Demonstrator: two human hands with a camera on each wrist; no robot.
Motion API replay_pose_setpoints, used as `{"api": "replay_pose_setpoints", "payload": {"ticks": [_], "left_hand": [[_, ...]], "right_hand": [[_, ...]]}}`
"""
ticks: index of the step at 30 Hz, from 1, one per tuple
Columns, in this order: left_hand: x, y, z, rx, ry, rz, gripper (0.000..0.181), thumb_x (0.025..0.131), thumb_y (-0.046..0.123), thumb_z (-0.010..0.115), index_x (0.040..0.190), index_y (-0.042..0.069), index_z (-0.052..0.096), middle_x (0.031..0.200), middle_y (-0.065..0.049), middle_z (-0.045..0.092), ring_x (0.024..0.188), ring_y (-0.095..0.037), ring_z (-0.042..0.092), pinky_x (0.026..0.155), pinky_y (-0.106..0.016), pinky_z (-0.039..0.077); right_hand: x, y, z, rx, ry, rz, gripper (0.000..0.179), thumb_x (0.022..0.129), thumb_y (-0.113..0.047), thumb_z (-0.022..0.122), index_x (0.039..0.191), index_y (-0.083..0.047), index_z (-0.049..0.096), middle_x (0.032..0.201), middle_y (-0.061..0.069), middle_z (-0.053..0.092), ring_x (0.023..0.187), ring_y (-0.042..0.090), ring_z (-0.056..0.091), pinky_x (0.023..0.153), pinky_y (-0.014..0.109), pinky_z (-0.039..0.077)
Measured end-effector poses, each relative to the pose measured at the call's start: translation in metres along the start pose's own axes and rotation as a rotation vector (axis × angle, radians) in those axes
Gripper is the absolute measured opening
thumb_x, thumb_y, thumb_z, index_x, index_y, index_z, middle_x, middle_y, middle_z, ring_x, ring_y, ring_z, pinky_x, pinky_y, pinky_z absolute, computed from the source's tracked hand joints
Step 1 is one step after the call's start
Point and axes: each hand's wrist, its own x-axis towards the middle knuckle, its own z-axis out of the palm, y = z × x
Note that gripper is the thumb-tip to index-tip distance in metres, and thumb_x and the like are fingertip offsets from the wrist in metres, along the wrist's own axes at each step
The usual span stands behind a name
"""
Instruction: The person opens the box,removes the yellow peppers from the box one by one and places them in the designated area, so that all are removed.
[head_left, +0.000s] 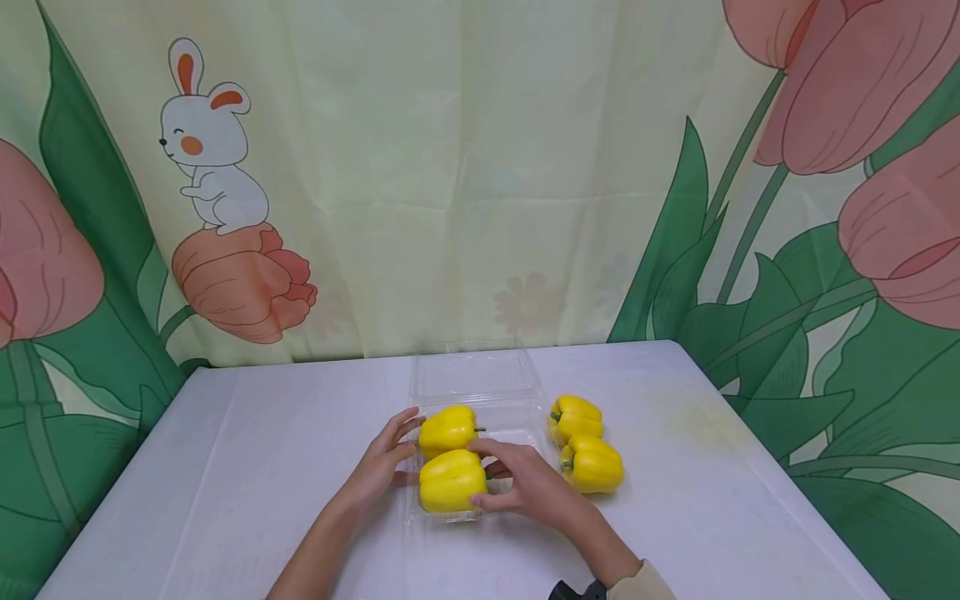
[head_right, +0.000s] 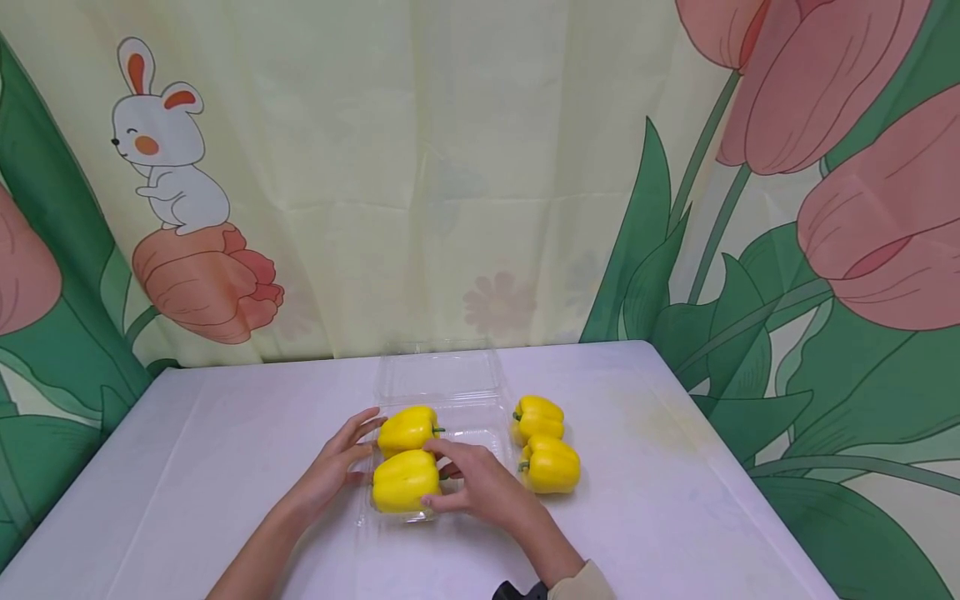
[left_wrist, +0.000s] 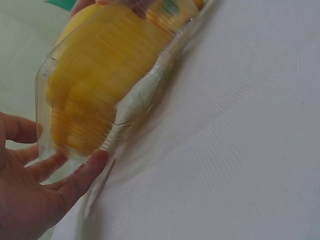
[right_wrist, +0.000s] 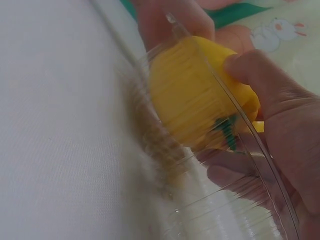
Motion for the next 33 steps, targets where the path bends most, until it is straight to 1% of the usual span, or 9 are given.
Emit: {"api": "replay_pose_setpoints", "payload": {"ticks": [5,9,17,25,33], "left_hand": [[-0.0002,0.0003,0.0002,0.004,0.002,0.003,0.055,0.098,0.008,0.039,0.15,0.021,0.03,0.156,-0.011,0.032,0.137,-0.04,0.038,0.086,-0.046,0.057],[-0.0007,0.0006,-0.0001,0.007,0.004,0.003,0.055,0.098,0.008,0.039,0.15,0.021,0.03,0.156,-0.01,0.033,0.136,-0.039,0.04,0.087,-0.045,0.057],[-0.0027,0.002,0.0006,0.006,0.006,0.009,0.054,0.098,0.008,0.04,0.15,0.02,0.031,0.157,-0.012,0.031,0.134,-0.04,0.04,0.087,-0.046,0.057],[-0.0015,0.0026,0.001,0.006,0.021,0.011,0.054,0.098,0.008,0.041,0.15,0.019,0.031,0.155,-0.011,0.035,0.134,-0.041,0.04,0.083,-0.042,0.058],[-0.0015,0.0016,0.0007,-0.002,0.02,0.022,0.054,0.097,0.006,0.04,0.149,0.017,0.032,0.154,-0.012,0.036,0.135,-0.04,0.039,0.083,-0.043,0.058]], "right_hand": [[-0.0003,0.0002,0.0003,0.0,0.032,-0.009,0.06,0.084,-0.042,0.07,0.136,-0.019,0.051,0.135,-0.001,0.06,0.101,0.008,0.067,0.089,0.024,0.055],[-0.0009,0.0004,0.001,0.008,0.076,-0.023,0.06,0.084,-0.038,0.071,0.137,-0.019,0.051,0.134,-0.003,0.06,0.102,0.01,0.066,0.089,0.027,0.056],[-0.0035,0.0006,0.0014,0.021,0.148,-0.035,0.059,0.082,-0.03,0.072,0.136,-0.019,0.051,0.133,-0.005,0.06,0.1,0.009,0.066,0.087,0.026,0.056],[-0.0041,0.0008,0.001,0.051,0.234,-0.07,0.056,0.078,-0.023,0.071,0.132,-0.022,0.053,0.124,-0.005,0.064,0.095,0.007,0.066,0.082,0.023,0.057],[-0.0049,-0.002,-0.0001,0.066,0.261,-0.08,0.057,0.076,-0.018,0.071,0.13,-0.022,0.054,0.124,-0.003,0.064,0.097,0.009,0.066,0.082,0.029,0.058]]}}
